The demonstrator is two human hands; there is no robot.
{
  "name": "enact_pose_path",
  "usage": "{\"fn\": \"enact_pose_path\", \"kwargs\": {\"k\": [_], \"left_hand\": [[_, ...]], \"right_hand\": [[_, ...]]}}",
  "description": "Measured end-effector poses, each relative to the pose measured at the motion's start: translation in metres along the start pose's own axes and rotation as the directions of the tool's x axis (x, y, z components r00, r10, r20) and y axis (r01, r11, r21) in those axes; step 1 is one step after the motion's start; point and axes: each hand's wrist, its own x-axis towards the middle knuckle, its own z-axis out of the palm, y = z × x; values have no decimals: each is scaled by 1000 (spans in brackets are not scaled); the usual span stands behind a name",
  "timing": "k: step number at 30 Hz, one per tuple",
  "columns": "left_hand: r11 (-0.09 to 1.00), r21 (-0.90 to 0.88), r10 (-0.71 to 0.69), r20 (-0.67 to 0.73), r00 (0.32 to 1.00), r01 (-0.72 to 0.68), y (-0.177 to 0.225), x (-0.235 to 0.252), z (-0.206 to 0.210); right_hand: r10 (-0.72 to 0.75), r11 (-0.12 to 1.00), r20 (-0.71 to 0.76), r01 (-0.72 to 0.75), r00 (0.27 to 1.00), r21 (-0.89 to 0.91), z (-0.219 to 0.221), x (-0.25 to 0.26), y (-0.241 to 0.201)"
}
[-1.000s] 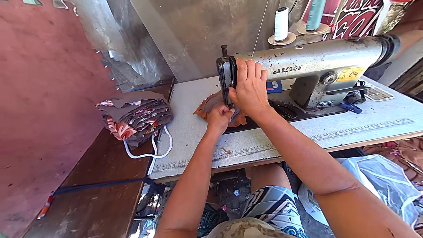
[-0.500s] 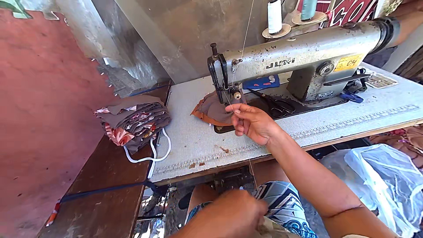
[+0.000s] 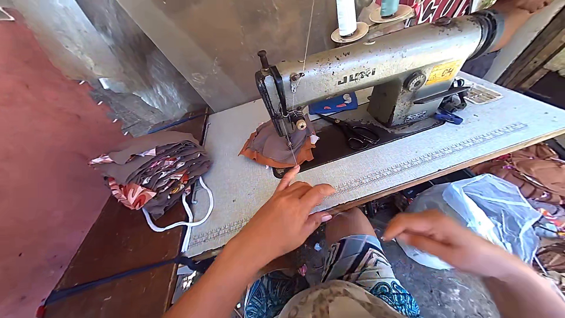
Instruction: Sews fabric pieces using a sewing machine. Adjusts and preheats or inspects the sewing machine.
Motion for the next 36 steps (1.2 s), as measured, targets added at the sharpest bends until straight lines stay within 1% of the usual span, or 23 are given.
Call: {"fn": "enact_pose_path", "kwargs": {"k": [1,2,3,4,5,6,7,9,11,12,13,15,17,19,21,23,25,28,29,30,32,34,36], "left_hand": [[1000,-5,-14,-6,1000,14,-2,-1,0],[1000,1,-23,-16,1000,23,-3,-3,1],[999,26,-21,-28,999,22,-5,-5,2],[998,61,-13,-40,999,15,-6,-6,3],[996,94,2,-45,999,2,-7,-6,5],[993,119,20,-32,999,-16,-7,-6,7],[992,122,40,-9,999,-39,-5,-6,10],[994,67,87,61,994,-92,9,-5,17],[988,-27,152,147,977,-149,30,-6,27],[982,-69,186,178,966,-176,40,-8,31],[975,-99,214,203,956,-197,49,-9,34],[973,-139,214,230,949,-186,55,-11,35],[991,-100,113,209,971,-94,46,-10,26],[998,-45,-23,198,980,32,23,-5,13],[986,-35,-156,194,969,166,-6,-1,2],[964,-13,-259,176,950,265,-32,2,-4],[940,-3,-337,159,928,342,-49,5,-8],[938,14,-347,55,936,346,-65,7,-7],[938,22,-346,22,938,346,-67,8,-7],[936,31,-352,2,936,352,-69,9,-8],[929,41,-368,-15,930,368,-71,12,-9],[928,50,-369,-27,929,370,-74,13,-9],[929,57,-365,-38,930,366,-76,14,-8]], "right_hand": [[82,996,-103,-85,991,-29,-25,-20,6],[159,981,-210,-179,965,-80,-50,-40,13],[225,945,-335,-289,915,-153,-71,-57,19],[268,879,-453,-409,850,-247,-87,-68,25],[290,795,-532,-510,795,-329,-98,-71,29],[298,731,-561,-563,772,-386,-101,-64,28],[313,704,-542,-573,780,-419,-99,-49,22],[289,739,-459,-501,840,-450,-85,0,12],[213,763,-397,-406,893,-503,-68,56,21],[224,751,-376,-405,899,-522,-63,83,32],[284,724,-358,-444,890,-528,-59,108,45],[478,617,-303,-561,824,-552,-58,147,68],[620,500,-229,-602,751,-623,-59,170,76],[688,412,-186,-589,701,-695,-60,182,71],[711,389,-169,-582,682,-714,-60,185,64],[701,417,-166,-588,693,-692,-65,181,57],[649,495,-150,-564,746,-661,-74,166,54],[511,650,-86,-450,855,-613,-86,127,44],[479,676,-60,-412,876,-610,-86,115,37],[461,686,-43,-387,887,-616,-83,105,27],[420,654,-26,-323,907,-684,-71,91,6],[348,620,21,-213,937,-755,-57,86,-10],[301,593,75,-125,951,-796,-46,89,-18]]}}
